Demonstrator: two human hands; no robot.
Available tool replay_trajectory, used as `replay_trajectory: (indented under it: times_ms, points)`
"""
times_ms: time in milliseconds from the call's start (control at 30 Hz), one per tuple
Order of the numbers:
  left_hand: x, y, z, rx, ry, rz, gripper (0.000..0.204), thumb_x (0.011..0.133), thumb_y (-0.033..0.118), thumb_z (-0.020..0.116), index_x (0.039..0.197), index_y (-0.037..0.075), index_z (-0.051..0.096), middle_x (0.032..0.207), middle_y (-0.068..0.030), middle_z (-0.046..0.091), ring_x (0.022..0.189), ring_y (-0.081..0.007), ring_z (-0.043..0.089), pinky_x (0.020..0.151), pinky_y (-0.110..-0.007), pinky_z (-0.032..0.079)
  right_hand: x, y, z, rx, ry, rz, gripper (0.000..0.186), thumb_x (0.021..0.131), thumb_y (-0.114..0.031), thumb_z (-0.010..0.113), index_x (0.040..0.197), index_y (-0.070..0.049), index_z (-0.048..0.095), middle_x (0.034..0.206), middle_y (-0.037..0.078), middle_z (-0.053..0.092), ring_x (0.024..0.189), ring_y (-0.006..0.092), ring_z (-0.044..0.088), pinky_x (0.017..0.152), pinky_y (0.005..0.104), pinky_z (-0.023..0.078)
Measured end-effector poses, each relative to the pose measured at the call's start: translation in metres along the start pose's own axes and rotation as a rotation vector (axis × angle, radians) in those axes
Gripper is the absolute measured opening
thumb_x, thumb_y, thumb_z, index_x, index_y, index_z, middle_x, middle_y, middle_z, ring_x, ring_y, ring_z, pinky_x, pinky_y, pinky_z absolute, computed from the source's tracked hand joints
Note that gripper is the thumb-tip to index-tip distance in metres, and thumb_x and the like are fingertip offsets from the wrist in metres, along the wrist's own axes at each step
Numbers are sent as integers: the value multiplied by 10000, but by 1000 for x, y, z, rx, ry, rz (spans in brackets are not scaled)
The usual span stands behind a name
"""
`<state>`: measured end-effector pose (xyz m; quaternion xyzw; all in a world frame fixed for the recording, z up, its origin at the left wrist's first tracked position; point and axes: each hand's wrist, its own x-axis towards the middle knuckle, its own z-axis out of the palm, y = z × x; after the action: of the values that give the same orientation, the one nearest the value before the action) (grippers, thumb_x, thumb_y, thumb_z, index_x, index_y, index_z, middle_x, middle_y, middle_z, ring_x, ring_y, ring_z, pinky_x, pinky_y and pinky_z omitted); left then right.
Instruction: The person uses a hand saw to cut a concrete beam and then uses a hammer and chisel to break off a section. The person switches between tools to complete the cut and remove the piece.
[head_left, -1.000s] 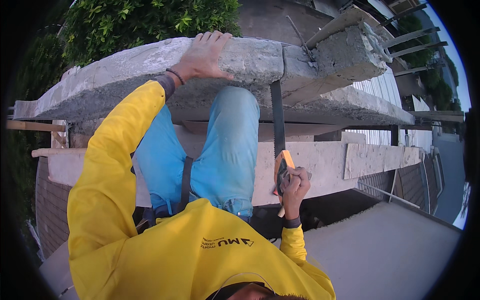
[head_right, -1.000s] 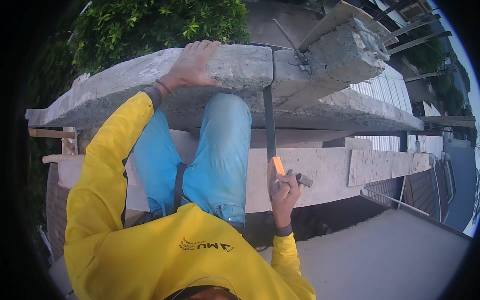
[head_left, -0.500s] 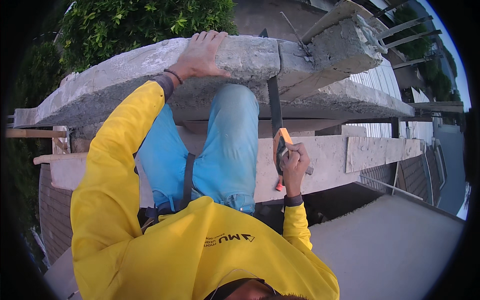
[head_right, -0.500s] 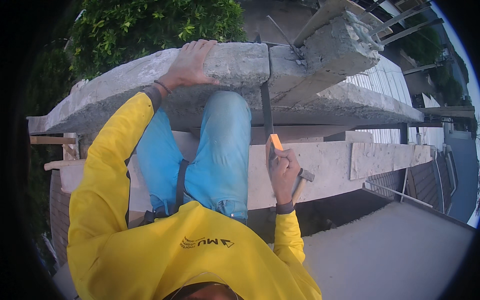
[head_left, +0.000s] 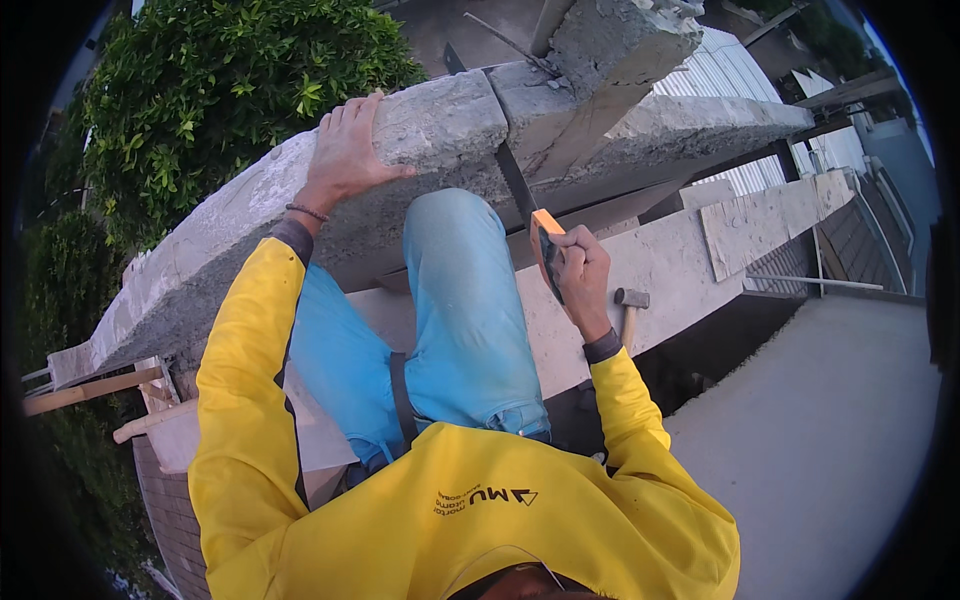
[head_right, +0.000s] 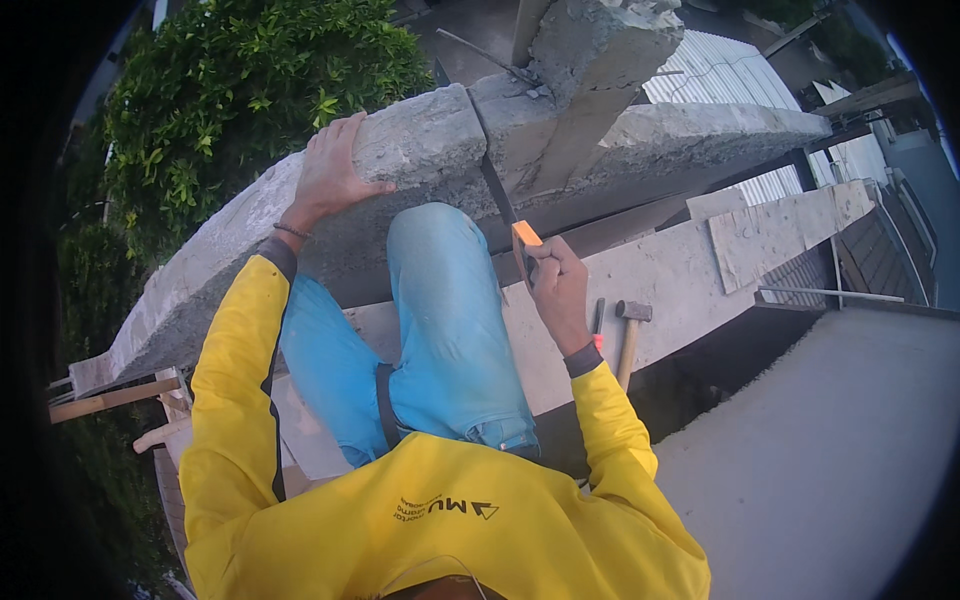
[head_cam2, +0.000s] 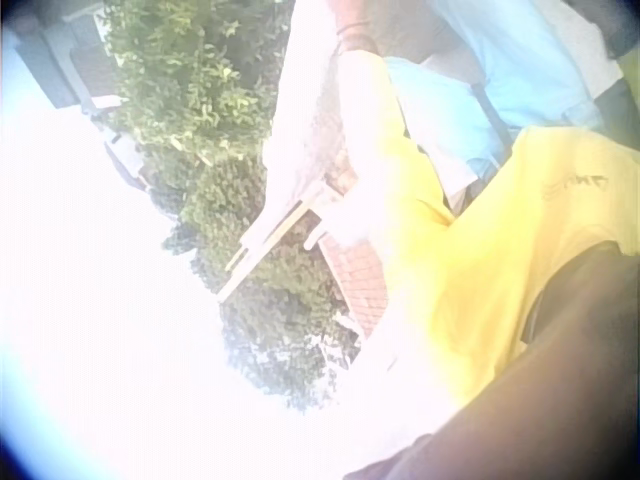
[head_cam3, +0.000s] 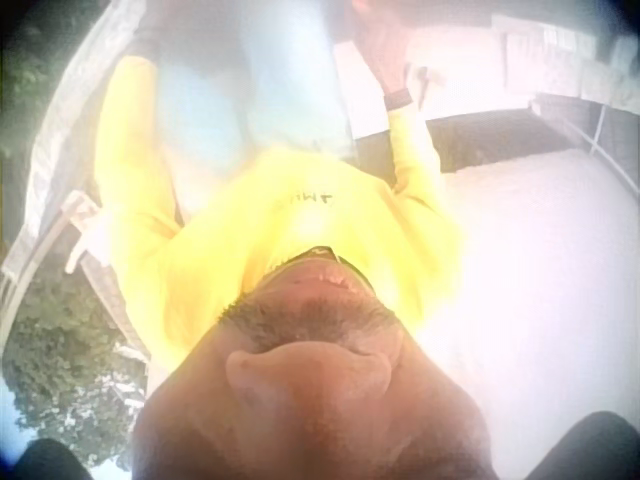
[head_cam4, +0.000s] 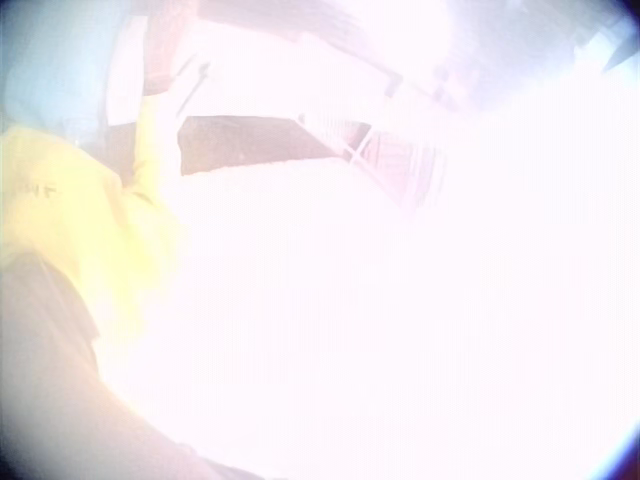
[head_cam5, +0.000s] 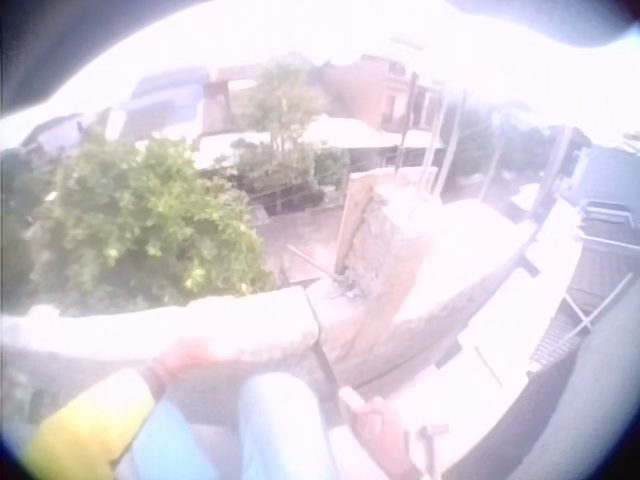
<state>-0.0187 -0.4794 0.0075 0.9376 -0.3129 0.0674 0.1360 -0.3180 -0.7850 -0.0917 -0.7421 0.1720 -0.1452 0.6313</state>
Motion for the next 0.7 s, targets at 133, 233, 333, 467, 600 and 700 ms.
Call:
replay_trajectory:
  times_ms: [133, 233, 333, 467, 600, 700]
  points:
    - [1, -5, 2, 14, 18, 34, 1245, 632, 701, 902, 1566, 13, 451, 1441, -203, 548, 1331, -392, 514, 1157, -522, 367, -106, -100, -36, 32, 98, 6, 269, 1038, -53, 433, 914, -27, 670, 657, -33, 510, 492, 6, 400, 467, 200, 297]
    - [-2, -4, 1, 15, -16, 21, 1220, 646, 681, 900, 1567, 18, 453, 1459, -205, 539, 1362, -401, 506, 1169, -522, 367, -61, -131, -5, 3, 88, 156, 278, 1025, -49, 437, 882, -24, 673, 667, -23, 521, 494, 18, 412, 472, 206, 310]
    - [-2, 1, -1, 20, 12, 36, 1230, 645, 699, 892, 1567, 15, 450, 1458, -205, 539, 1357, -400, 505, 1167, -525, 363, 55, -84, 49, 48, -4, -165, 248, 1002, -29, 460, 953, 28, 697, 694, -4, 521, 619, 69, 434, 577, 260, 356]
    - [-1, 3, -3, 30, -10, -2, 1236, 650, 727, 880, 1564, 13, 452, 1455, -210, 547, 1356, -402, 502, 1169, -525, 360, 96, 3, 45, 140, -94, 29, 231, 1000, -61, 467, 970, 16, 683, 745, 13, 506, 714, 74, 475, 615, 246, 397]
    - [-1, -4, 2, 18, -5, 13, 1214, 656, 673, 901, 1577, 32, 438, 1474, -198, 530, 1378, -401, 490, 1185, -517, 360, -40, -14, -22, 108, -26, 149, 242, 1050, -60, 443, 955, -38, 664, 714, -44, 458, 568, 18, 399, 496, 209, 310]
    - [-4, -7, 6, -5, 53, 49, 1222, 646, 677, 904, 1571, 25, 443, 1470, -199, 529, 1372, -398, 490, 1179, -513, 360, -93, -80, -32, 127, 50, 177, 257, 1053, -52, 430, 921, -28, 650, 673, -37, 486, 511, 22, 386, 463, 207, 294]
